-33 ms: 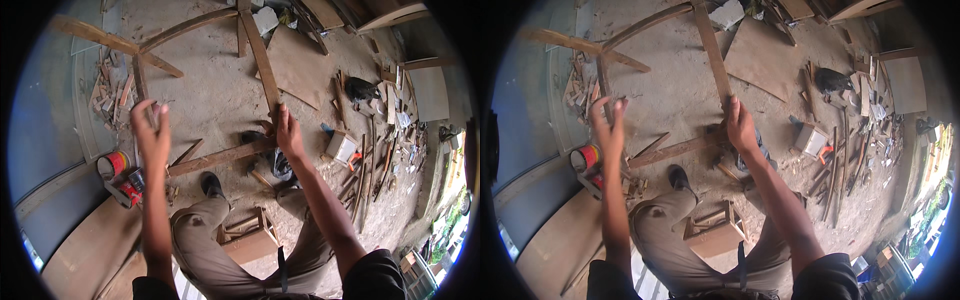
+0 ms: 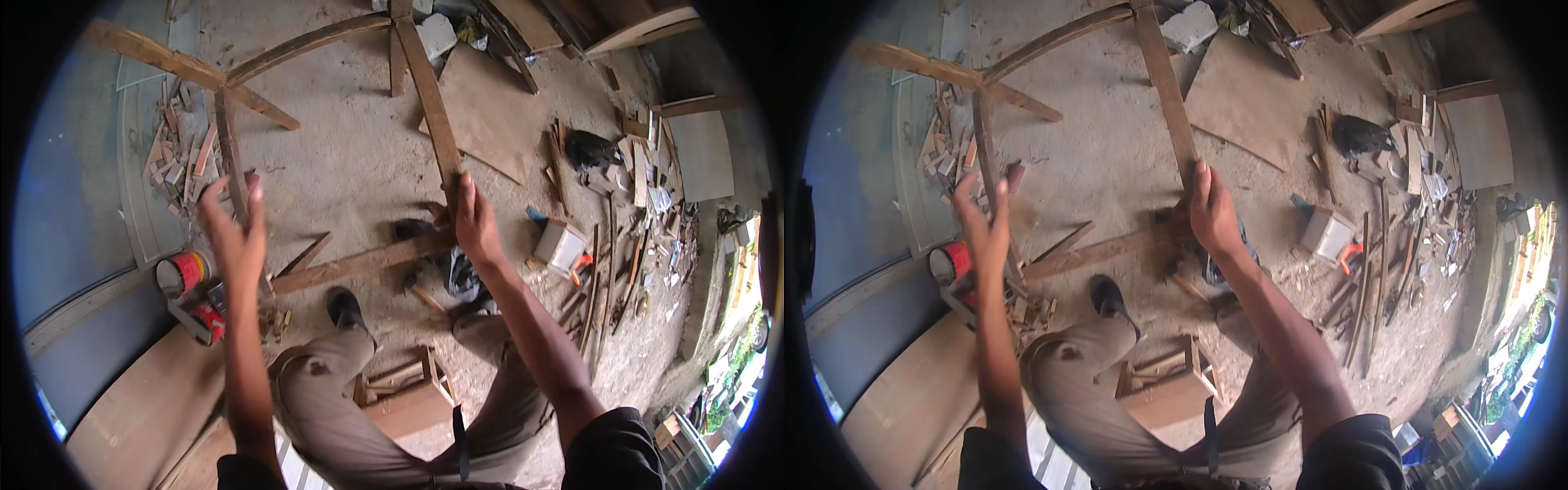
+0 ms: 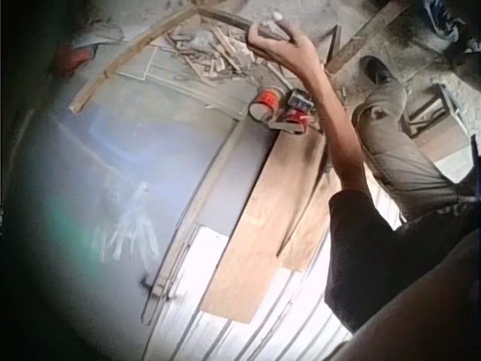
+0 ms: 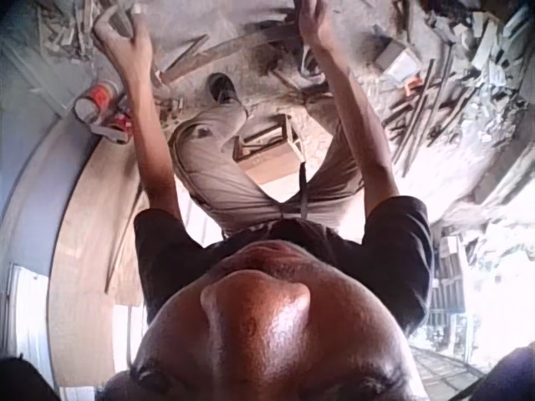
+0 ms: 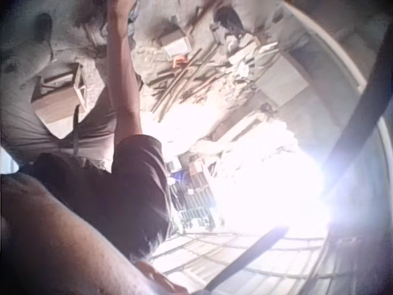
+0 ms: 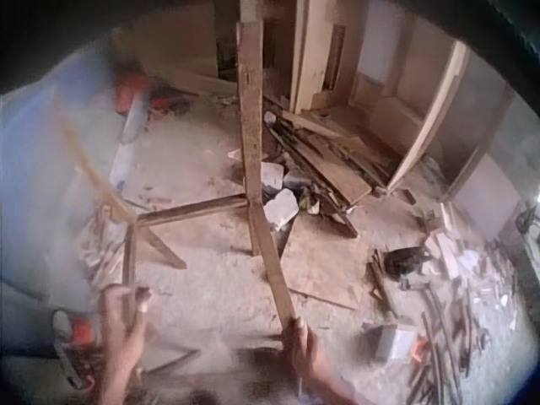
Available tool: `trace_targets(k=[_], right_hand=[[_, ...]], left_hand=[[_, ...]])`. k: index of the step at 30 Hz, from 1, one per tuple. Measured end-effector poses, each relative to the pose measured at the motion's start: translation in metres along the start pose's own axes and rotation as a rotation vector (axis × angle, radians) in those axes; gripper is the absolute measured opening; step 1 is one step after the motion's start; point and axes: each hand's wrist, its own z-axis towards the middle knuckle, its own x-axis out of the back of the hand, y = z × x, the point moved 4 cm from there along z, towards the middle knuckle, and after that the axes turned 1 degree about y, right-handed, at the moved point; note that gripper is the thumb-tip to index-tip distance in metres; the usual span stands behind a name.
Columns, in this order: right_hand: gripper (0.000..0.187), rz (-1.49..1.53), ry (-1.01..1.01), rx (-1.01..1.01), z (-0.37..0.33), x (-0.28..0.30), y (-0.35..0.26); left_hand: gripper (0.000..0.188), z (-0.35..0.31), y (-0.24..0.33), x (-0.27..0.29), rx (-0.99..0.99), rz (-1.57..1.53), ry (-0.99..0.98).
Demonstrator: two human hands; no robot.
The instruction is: The person sits on the floor and works on a wooden frame. They pick up wooden slats, fit them into the frame, and use a hammer to tap the pieces into place. The person repeatedly adjusts and hammers the slats to secure them.
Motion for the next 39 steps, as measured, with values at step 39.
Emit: trace_targets(k=[39], right_hand=[[0.052,0.0,-0.012,0.421,0.043,0.024,0.01]], left_hand=[[0.076,-0.076,-0.058,-0.036,-0.075,0.032,-0.007]])
